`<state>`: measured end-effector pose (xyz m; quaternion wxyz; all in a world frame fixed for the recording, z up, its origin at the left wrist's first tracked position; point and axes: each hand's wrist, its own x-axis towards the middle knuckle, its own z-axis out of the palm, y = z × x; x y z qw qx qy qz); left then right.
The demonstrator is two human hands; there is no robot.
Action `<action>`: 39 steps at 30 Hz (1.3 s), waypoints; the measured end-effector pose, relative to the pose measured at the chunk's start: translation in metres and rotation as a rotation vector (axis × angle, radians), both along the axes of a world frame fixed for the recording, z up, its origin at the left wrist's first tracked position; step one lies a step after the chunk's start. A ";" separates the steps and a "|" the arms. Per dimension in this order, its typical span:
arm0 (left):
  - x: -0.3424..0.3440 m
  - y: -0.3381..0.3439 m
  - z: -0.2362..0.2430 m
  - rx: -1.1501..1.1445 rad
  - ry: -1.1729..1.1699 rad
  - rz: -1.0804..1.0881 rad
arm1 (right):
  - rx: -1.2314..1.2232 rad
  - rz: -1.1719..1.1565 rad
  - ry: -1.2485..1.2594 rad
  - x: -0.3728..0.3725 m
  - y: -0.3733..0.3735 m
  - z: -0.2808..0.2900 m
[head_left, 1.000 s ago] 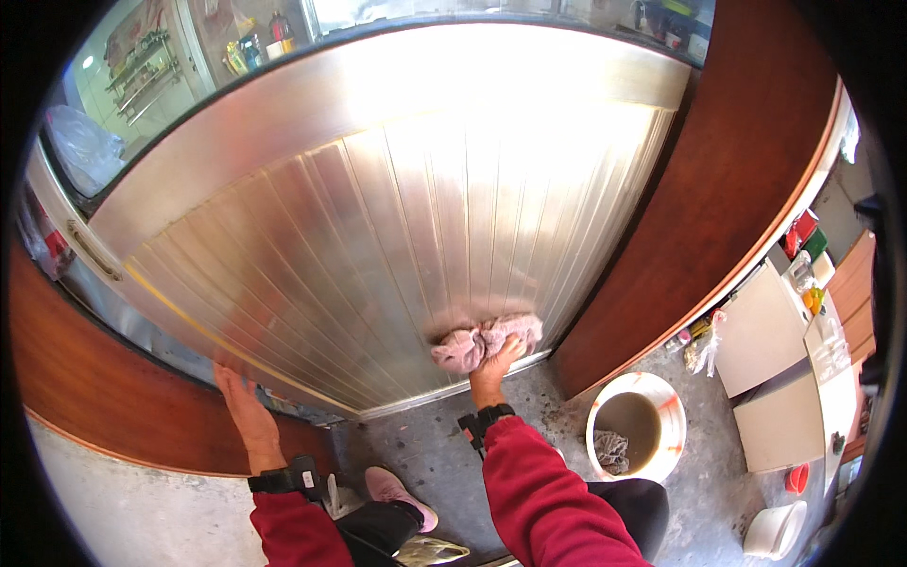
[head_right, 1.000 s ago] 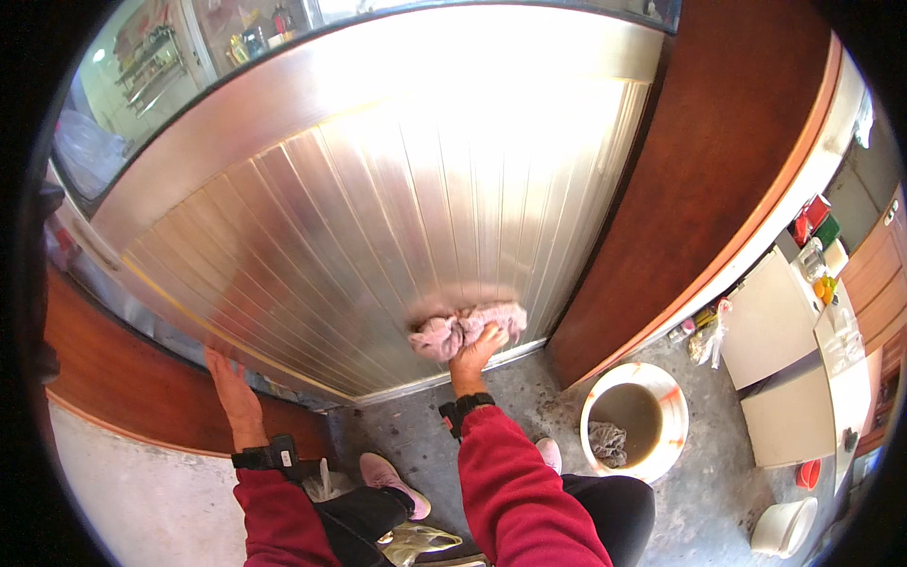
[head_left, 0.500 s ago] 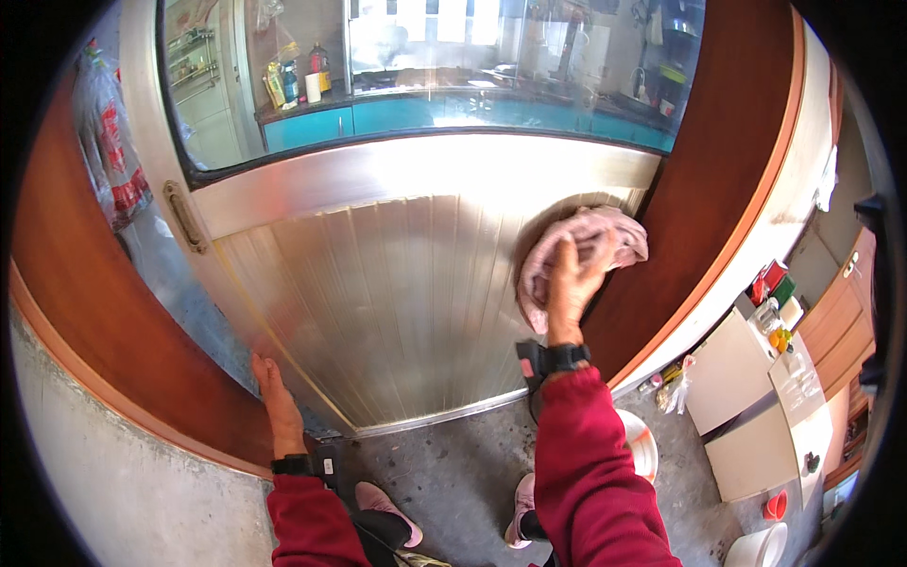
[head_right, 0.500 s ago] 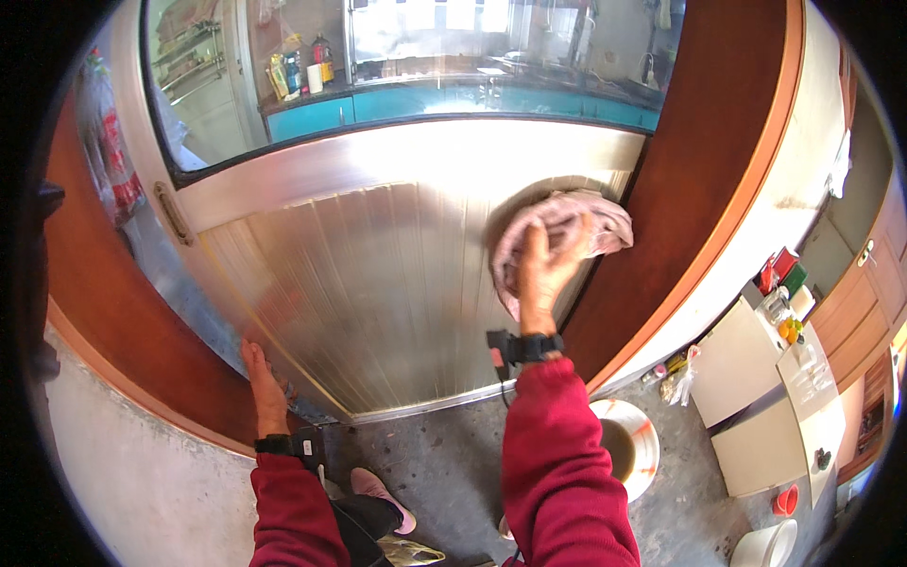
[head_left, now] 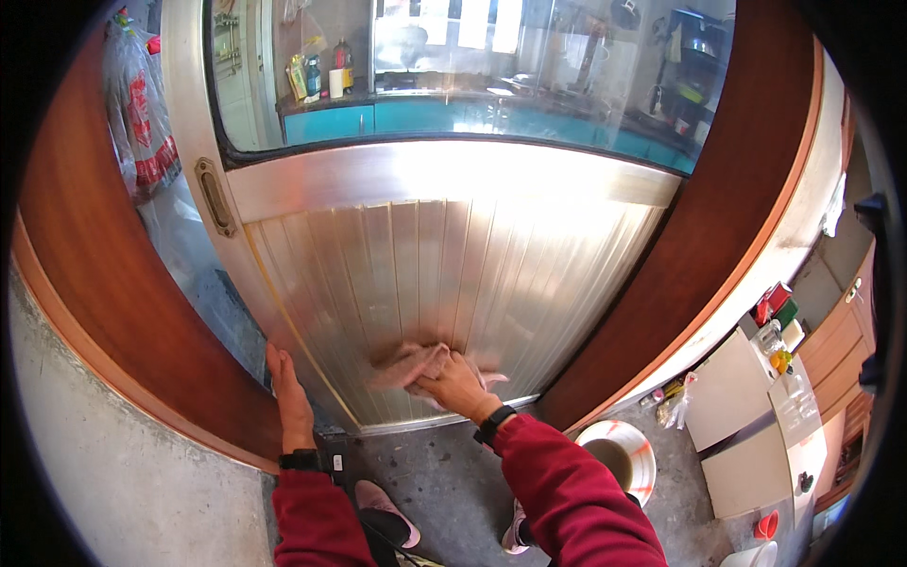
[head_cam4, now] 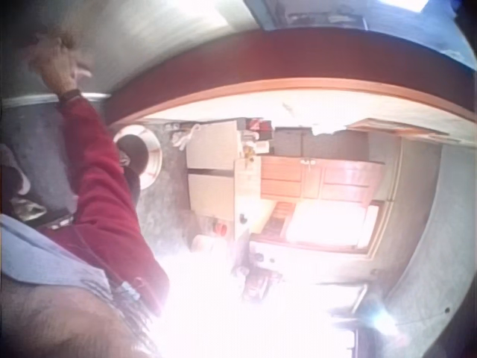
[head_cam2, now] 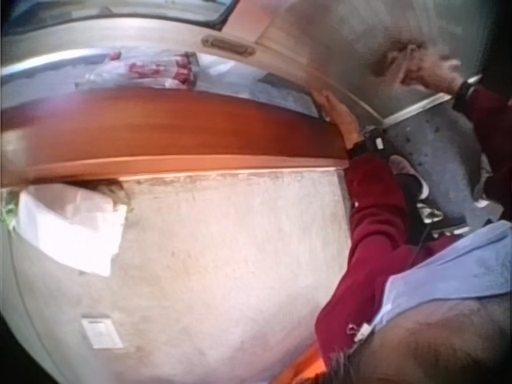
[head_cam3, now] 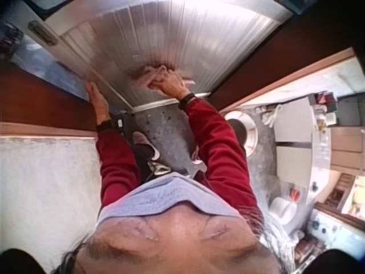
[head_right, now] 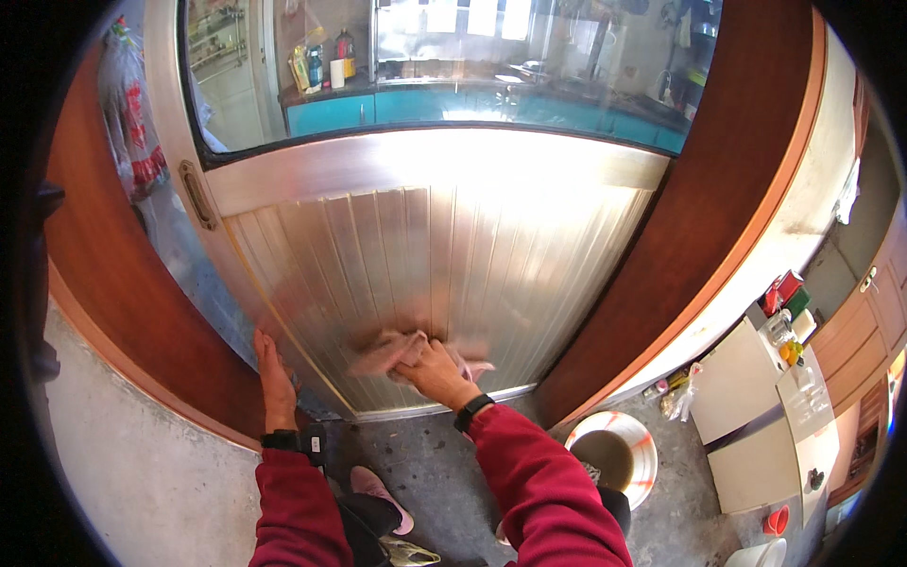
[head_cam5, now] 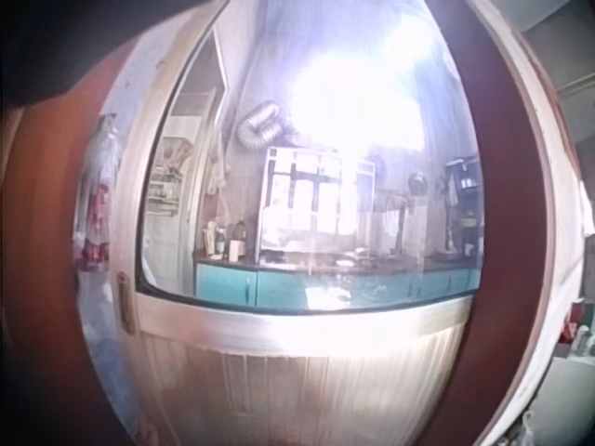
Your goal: The person wipes a metal door with a cloth, moving from the upper section down to the lower edge. They switch to a second cloth and continue wiping the door surface before opening the door and moving a bucket of water.
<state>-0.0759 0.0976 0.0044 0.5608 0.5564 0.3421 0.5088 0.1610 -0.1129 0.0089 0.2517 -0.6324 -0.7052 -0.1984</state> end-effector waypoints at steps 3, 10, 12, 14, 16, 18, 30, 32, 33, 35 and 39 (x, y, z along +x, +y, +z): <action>0.001 0.003 -0.003 0.041 -0.021 -0.008 | -0.012 -0.043 0.138 0.005 -0.035 0.013; 0.001 0.000 -0.005 0.072 0.008 -0.022 | 0.775 -0.317 0.431 0.095 -0.110 0.173; 0.003 -0.001 -0.004 0.079 -0.010 0.005 | 0.985 -0.443 0.271 0.135 -0.111 0.222; 0.005 -0.001 -0.004 0.119 0.105 0.008 | 1.144 -0.531 0.402 0.154 -0.089 0.245; 0.004 0.000 -0.004 0.138 0.200 0.029 | 1.162 -0.724 0.389 0.145 -0.065 0.252; 0.002 -0.001 -0.003 0.151 0.307 0.047 | 1.124 -0.535 0.195 0.113 -0.036 0.253; -0.009 -0.007 0.011 0.148 -0.089 -0.149 | 0.856 0.000 -0.204 -0.126 0.167 0.270; -0.010 -0.006 0.010 0.129 -0.147 -0.174 | 0.724 0.076 -0.137 -0.127 0.165 0.237; -0.009 -0.005 0.009 0.115 -0.180 -0.184 | 0.596 0.092 -0.098 -0.125 0.164 0.216; -0.009 -0.007 0.007 0.048 -0.270 -0.173 | 0.491 0.166 -0.191 -0.119 0.169 0.173; -0.007 -0.005 0.007 0.042 -0.387 -0.226 | -0.010 0.154 -0.557 -0.109 0.147 0.086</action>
